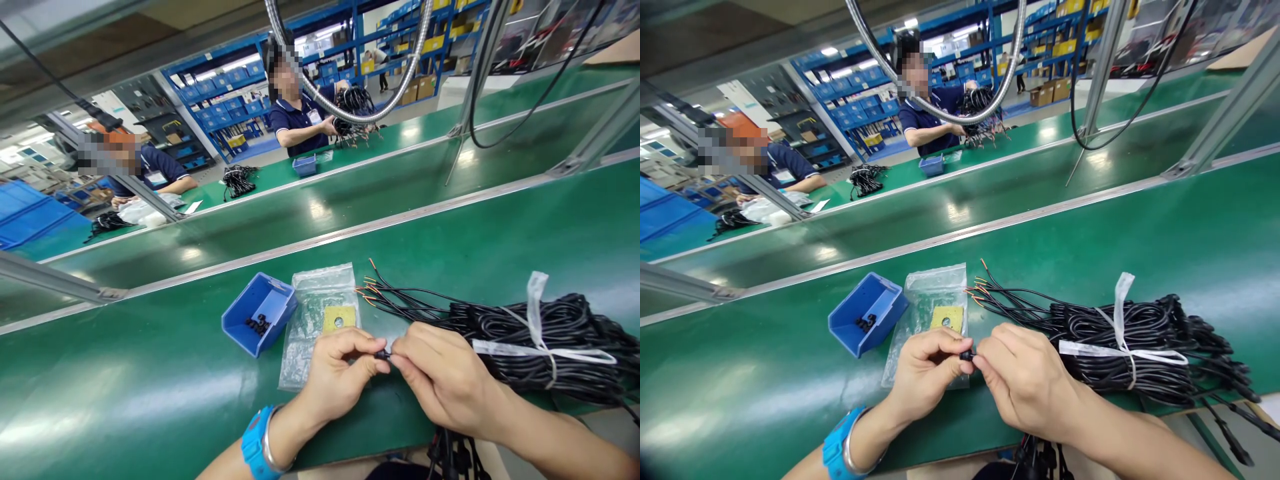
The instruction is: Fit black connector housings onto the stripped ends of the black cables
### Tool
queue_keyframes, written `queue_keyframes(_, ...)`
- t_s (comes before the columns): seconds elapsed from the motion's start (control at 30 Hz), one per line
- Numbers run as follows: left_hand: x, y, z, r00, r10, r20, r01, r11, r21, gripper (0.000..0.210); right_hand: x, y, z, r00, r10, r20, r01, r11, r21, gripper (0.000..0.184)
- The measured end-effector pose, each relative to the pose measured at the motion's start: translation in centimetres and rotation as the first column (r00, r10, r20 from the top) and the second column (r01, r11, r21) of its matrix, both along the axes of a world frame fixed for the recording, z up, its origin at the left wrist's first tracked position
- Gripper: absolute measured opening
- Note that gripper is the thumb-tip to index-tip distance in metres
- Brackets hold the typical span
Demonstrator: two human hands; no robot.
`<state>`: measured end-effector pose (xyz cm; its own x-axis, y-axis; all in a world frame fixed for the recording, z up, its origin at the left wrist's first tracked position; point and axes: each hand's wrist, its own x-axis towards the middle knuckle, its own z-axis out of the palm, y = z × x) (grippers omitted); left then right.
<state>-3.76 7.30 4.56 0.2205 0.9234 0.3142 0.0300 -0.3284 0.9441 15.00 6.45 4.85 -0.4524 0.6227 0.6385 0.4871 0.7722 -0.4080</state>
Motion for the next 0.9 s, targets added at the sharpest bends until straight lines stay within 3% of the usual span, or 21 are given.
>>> queue_keyframes(0.27, 0.59, -0.18, -0.22, 0.998, 0.029, -0.051, -0.024, 0.996, 0.09, 0.008, -0.15, 0.0, 0.02, 0.999, 0.021, -0.033, -0.02, 1.0, 0.023, 0.023)
queue_keyframes(0.47, 1.02, -0.45, -0.5, 0.997, 0.043, -0.071, -0.038, 0.997, 0.073, 0.004, -0.06, -0.13, -0.43, 0.999, 0.023, -0.042, -0.023, 1.0, 0.011, 0.023)
queue_keyframes(0.53, 1.04, -0.46, -0.54, 0.997, 0.055, -0.057, -0.054, 0.998, 0.016, 0.006, -0.09, -0.03, -0.61, 1.0, 0.022, -0.019, -0.022, 1.0, 0.005, 0.024)
queue_keyframes(0.6, 1.01, -0.36, -0.61, 0.998, 0.058, 0.002, -0.057, 0.99, -0.127, 0.014, -0.14, 0.12, -0.72, 1.0, -0.004, 0.015, 0.004, 1.0, 0.004, 0.023)
queue_keyframes(0.73, 0.9, -0.18, -0.78, 0.98, 0.069, 0.186, 0.027, 0.881, -0.473, 0.029, -0.15, 0.34, -0.51, 0.994, -0.093, 0.058, 0.093, 0.996, 0.003, 0.018)
queue_keyframes(0.8, 0.86, -0.21, -0.81, 0.973, 0.076, 0.216, 0.045, 0.86, -0.509, 0.029, -0.1, 0.33, -0.28, 0.995, -0.081, 0.05, 0.082, 0.997, -0.015, 0.018)
queue_keyframes(0.9, 0.8, -0.36, -0.82, 0.981, 0.057, 0.187, 0.029, 0.904, -0.427, 0.022, -0.06, 0.26, -0.03, 0.999, -0.027, 0.024, 0.028, 0.999, -0.02, 0.02)
